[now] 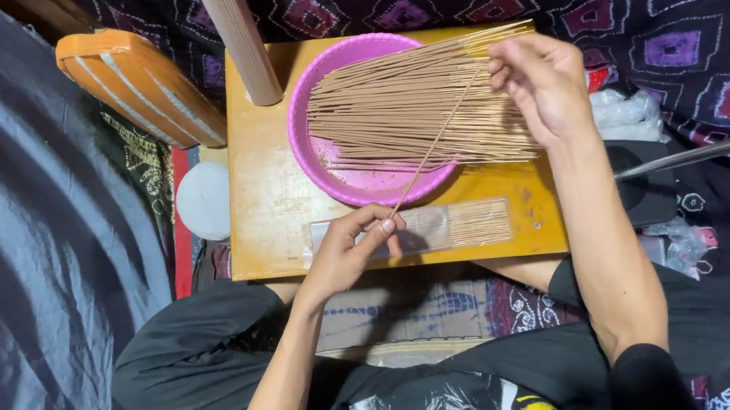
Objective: The person picks up thin wooden sticks from a pink bowl and slides them into a long, clear plastic sleeve by hand, repeating this action to fill multiple sleeves.
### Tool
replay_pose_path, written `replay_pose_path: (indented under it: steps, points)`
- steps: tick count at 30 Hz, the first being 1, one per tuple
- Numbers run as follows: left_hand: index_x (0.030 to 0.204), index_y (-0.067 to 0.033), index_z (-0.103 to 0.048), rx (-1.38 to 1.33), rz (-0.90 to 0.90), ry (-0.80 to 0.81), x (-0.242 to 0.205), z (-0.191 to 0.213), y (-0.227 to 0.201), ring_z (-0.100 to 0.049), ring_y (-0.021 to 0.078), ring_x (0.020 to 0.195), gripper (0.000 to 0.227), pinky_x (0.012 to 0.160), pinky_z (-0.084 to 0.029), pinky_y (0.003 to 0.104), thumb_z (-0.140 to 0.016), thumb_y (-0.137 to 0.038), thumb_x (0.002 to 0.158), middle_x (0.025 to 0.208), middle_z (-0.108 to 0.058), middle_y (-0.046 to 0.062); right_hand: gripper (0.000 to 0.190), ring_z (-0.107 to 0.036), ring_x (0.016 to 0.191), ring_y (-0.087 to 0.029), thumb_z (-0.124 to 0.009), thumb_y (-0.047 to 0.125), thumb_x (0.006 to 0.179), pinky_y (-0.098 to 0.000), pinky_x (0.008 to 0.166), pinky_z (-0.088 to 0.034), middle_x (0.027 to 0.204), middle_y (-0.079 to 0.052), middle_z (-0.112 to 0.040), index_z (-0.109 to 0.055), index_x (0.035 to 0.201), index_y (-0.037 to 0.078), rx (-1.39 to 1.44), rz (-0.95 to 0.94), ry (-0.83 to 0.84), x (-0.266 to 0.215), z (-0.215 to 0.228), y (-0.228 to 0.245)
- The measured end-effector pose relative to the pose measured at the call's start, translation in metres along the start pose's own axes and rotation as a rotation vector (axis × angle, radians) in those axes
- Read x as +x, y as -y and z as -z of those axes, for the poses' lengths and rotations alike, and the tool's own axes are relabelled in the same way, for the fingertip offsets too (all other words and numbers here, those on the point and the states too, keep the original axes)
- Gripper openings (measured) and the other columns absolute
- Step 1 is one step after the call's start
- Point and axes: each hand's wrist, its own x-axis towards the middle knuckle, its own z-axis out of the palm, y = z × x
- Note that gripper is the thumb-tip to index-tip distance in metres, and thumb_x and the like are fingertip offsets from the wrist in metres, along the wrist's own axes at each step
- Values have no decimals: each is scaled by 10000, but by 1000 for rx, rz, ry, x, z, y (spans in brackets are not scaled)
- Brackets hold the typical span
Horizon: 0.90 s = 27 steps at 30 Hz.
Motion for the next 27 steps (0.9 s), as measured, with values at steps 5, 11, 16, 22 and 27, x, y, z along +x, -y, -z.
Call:
replay_pose_path:
  steps: [5,11,16,22,27]
  points:
    - [1090,-77,-724,-14,-35,-2,9,-3,22,-608,136,735,207,833,-491,302,-521,-99,1054,678,-746,82,271,-755,773,-165,-658,257,1032,-236,708,-633,960,-134,-736,-670,1165,21,8,-52,-72,-27,-23,-45]
    - [1115,-57,-694,-90,-48,46,9,-15,17,-583,111,697,234,760,-440,231,-470,-113,1077,676,-736,94,174,-670,760,-114,-818,78,856,-248,712,-585,899,-90,-740,-782,1007,0,-277,-82,272,-44,-53,-40]
    - [1114,-31,-660,-210,-58,77,6,-18,22,-590,122,688,246,750,-433,242,-434,-127,1091,655,-707,98,104,-671,674,-137,-764,42,931,-267,648,-599,830,-116,-695,-758,991,-43,-238,42,288,-2,-30,-30]
    - [1104,-29,-651,-253,-53,86,7,-23,21,-563,116,657,231,701,-412,226,-443,-130,1091,641,-695,106,168,-681,745,-159,-715,124,1020,-271,678,-602,896,-155,-703,-744,1026,-41,-312,130,157,22,0,-5]
    - [1095,-36,-639,-348,-44,2,22,-31,34,-560,114,686,229,701,-413,220,-446,-157,1094,669,-699,119,420,-713,830,-142,-489,359,1111,-238,738,-599,1121,-131,-722,-690,1228,10,-263,97,-167,-18,-3,-21]
